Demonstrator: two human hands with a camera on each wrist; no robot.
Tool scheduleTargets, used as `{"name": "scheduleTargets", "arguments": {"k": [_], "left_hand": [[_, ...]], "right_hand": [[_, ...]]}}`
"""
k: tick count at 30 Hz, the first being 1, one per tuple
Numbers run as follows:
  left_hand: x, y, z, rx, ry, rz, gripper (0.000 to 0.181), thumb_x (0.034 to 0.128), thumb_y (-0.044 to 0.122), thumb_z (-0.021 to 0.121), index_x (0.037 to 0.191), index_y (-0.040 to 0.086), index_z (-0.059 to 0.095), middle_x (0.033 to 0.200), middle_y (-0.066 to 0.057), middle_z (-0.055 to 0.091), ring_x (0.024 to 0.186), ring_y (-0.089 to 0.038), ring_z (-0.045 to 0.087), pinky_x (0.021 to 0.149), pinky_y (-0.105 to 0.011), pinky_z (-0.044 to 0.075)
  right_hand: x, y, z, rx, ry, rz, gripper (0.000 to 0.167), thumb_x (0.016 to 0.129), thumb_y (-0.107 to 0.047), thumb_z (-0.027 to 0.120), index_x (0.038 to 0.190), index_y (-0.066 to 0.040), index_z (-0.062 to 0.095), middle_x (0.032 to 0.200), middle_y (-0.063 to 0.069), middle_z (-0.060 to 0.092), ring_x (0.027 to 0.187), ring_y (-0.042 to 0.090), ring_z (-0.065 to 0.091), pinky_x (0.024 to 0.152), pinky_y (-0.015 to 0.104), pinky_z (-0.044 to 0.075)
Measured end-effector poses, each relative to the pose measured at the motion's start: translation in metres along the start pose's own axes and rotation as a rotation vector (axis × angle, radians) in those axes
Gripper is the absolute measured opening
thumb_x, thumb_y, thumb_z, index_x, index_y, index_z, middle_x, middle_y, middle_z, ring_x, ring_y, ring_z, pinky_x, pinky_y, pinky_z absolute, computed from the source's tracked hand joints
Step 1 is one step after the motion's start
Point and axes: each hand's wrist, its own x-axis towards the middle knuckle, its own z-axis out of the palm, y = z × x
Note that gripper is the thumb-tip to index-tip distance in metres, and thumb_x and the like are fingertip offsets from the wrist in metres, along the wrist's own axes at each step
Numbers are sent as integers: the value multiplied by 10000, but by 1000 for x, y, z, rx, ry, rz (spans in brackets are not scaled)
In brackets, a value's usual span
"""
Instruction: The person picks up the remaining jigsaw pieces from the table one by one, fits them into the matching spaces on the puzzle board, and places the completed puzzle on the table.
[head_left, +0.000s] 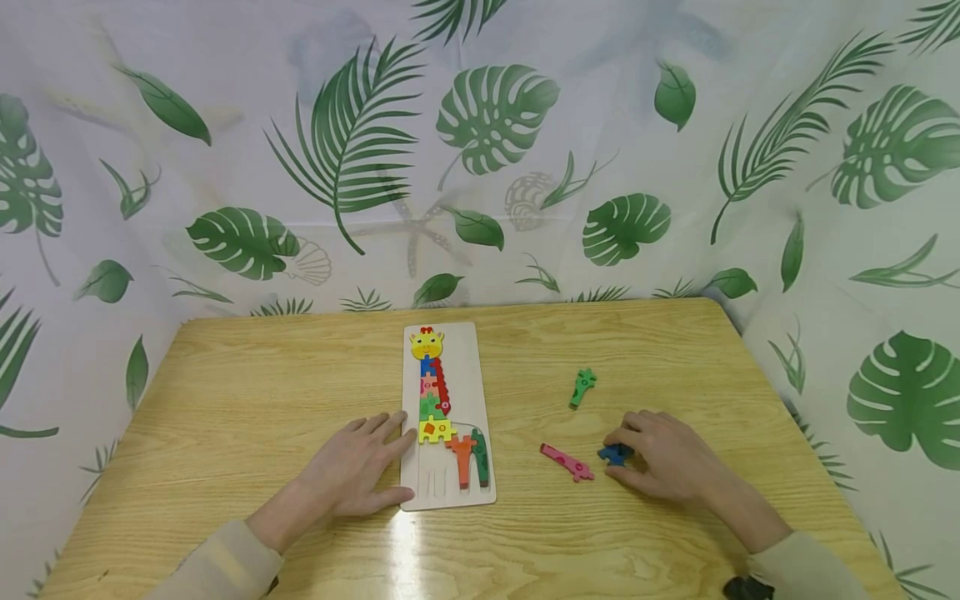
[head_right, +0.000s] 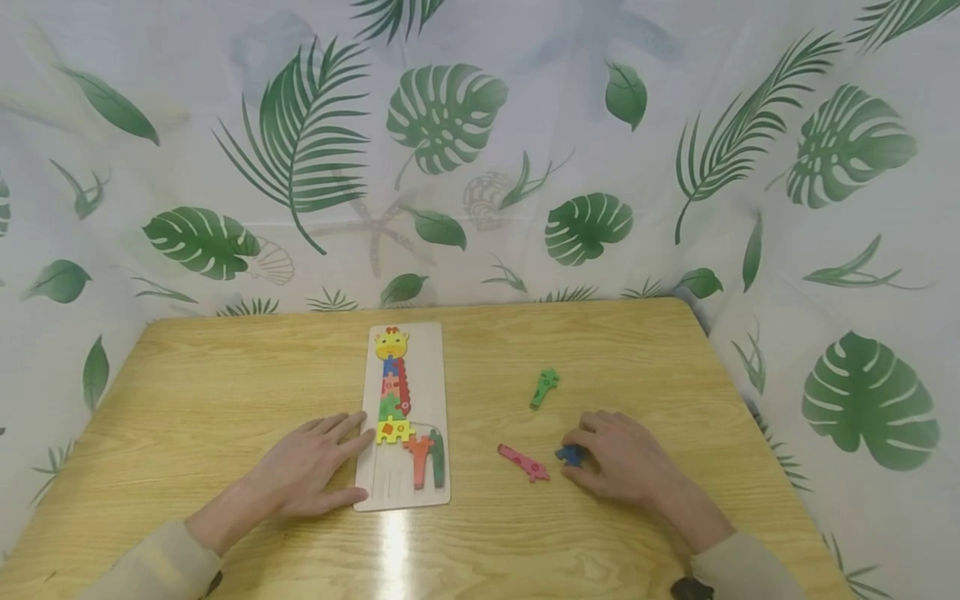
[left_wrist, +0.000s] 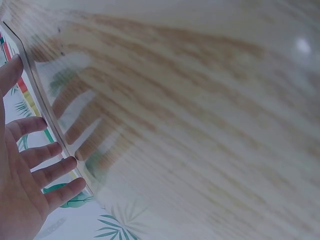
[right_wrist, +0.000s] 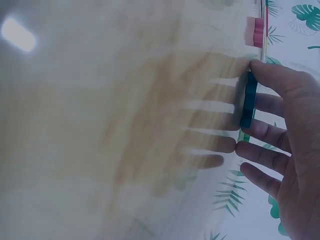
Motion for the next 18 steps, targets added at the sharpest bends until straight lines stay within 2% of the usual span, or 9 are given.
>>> {"name": "scheduleTargets", "arguments": {"k": [8, 18], "left_hand": [[0, 0, -1, 3, 5, -3, 820, 974, 724, 528, 1565, 155, 519, 1643, -166, 480, 1457, -387, 541, 1179, -531, 502], [0, 0, -1, 3, 3, 0, 821, 977, 726, 521, 1567, 155, 517, 1644, -172, 477, 1456, -391, 540, 1179, -534, 502]], "right_hand": [[3, -2, 0, 6, 6, -9, 274, 871, -502, 829, 1022, -286, 756, 874, -155, 599, 740, -32, 471, 690, 285, 512], [3, -2, -2, -4, -20, 3, 341, 883, -574, 793, 1050, -280, 752, 909, -148, 609, 781, 5, 526, 732, 332, 555]]}}
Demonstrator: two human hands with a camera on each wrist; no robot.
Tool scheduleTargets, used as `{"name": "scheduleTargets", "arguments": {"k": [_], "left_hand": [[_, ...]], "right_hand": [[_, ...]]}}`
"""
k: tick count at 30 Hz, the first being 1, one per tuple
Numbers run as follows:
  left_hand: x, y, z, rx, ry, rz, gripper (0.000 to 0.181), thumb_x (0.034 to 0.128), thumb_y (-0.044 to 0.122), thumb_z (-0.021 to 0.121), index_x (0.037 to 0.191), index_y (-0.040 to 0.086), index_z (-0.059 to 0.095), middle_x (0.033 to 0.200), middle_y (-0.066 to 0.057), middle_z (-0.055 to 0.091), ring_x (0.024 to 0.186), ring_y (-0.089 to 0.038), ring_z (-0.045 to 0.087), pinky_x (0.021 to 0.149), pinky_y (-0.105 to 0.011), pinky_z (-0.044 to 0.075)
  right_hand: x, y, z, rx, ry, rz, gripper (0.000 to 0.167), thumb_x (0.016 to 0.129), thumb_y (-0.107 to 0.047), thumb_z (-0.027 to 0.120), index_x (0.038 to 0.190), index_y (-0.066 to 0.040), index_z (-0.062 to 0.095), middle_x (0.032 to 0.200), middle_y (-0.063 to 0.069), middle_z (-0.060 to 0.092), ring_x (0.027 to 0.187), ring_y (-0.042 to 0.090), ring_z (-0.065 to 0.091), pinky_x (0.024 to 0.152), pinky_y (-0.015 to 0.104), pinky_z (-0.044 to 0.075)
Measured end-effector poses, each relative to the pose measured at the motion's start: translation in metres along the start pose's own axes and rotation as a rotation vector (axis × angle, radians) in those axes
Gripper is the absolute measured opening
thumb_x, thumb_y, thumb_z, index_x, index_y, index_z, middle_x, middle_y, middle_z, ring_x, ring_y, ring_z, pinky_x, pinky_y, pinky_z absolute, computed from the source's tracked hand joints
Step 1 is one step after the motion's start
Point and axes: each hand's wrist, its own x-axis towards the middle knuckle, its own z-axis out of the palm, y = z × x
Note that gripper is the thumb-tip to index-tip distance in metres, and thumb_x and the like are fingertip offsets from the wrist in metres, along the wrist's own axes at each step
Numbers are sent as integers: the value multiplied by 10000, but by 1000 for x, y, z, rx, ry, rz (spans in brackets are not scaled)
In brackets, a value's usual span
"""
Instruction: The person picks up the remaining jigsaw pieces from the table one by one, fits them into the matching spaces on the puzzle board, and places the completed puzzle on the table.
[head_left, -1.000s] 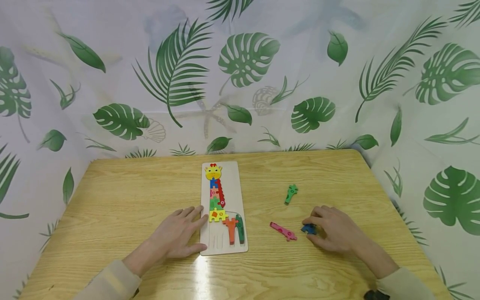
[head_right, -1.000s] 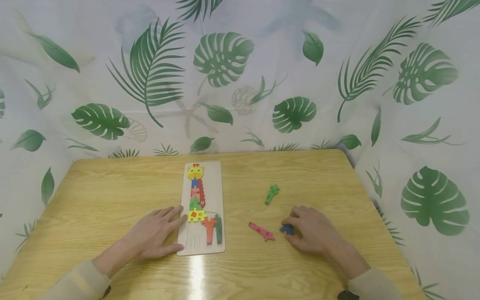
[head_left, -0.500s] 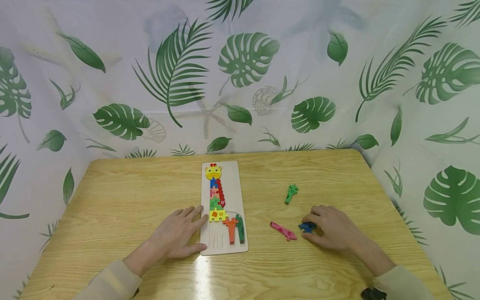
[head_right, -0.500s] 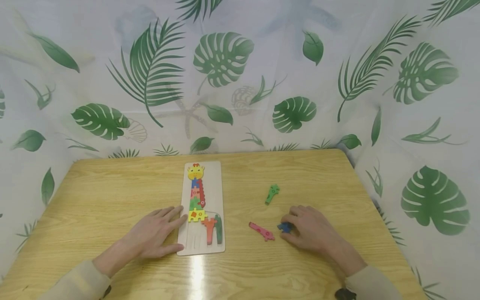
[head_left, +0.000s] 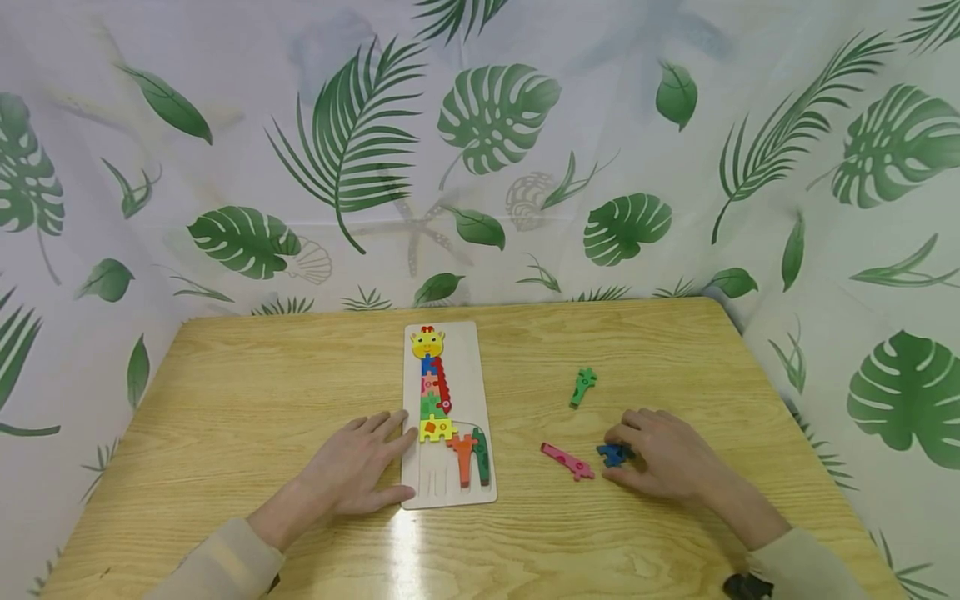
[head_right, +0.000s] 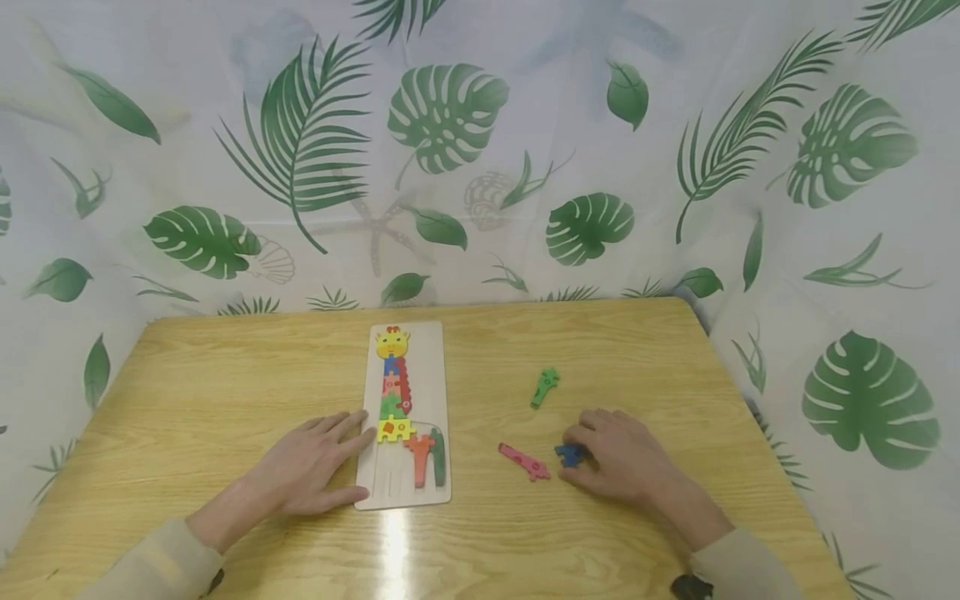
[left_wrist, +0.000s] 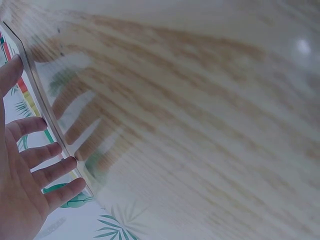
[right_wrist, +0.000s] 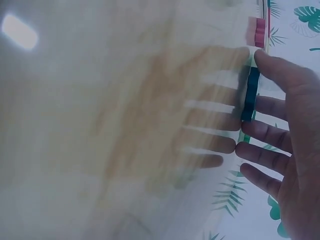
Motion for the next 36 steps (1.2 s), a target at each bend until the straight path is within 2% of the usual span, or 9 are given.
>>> {"name": "scheduleTargets", "arguments": {"k": [11, 26, 36], "left_hand": [[0, -1, 0, 10, -6, 3, 826, 978, 729, 517, 1575, 158, 506, 1652, -171, 466, 1466, -383, 532, 1186, -526, 498], [-1, -1, 1, 9, -16, 3, 827, 977, 728, 520, 1577, 160, 502, 1657, -170, 458, 1470, -384, 528, 1189, -529, 493], [-3, -1, 3, 8, -14, 7, 826, 981, 725, 514, 1578, 156, 499, 1658, -170, 458, 1476, -384, 523, 1190, -531, 491]], "right_hand": [[-8, 1, -1, 6, 3, 10, 416, 880, -563, 798, 1152, -252, 758, 1060, -88, 666, 941, 113, 628, 808, 396, 592], [-11, -1, -1, 13, -25, 19, 361, 896, -530, 791, 1136, -262, 760, 1050, -102, 646, 937, 100, 618, 820, 390, 592], [-13, -2, 2, 24, -3, 6, 304, 879, -472, 819, 1098, -268, 768, 1037, -108, 646, 926, 93, 617, 795, 375, 589]]}}
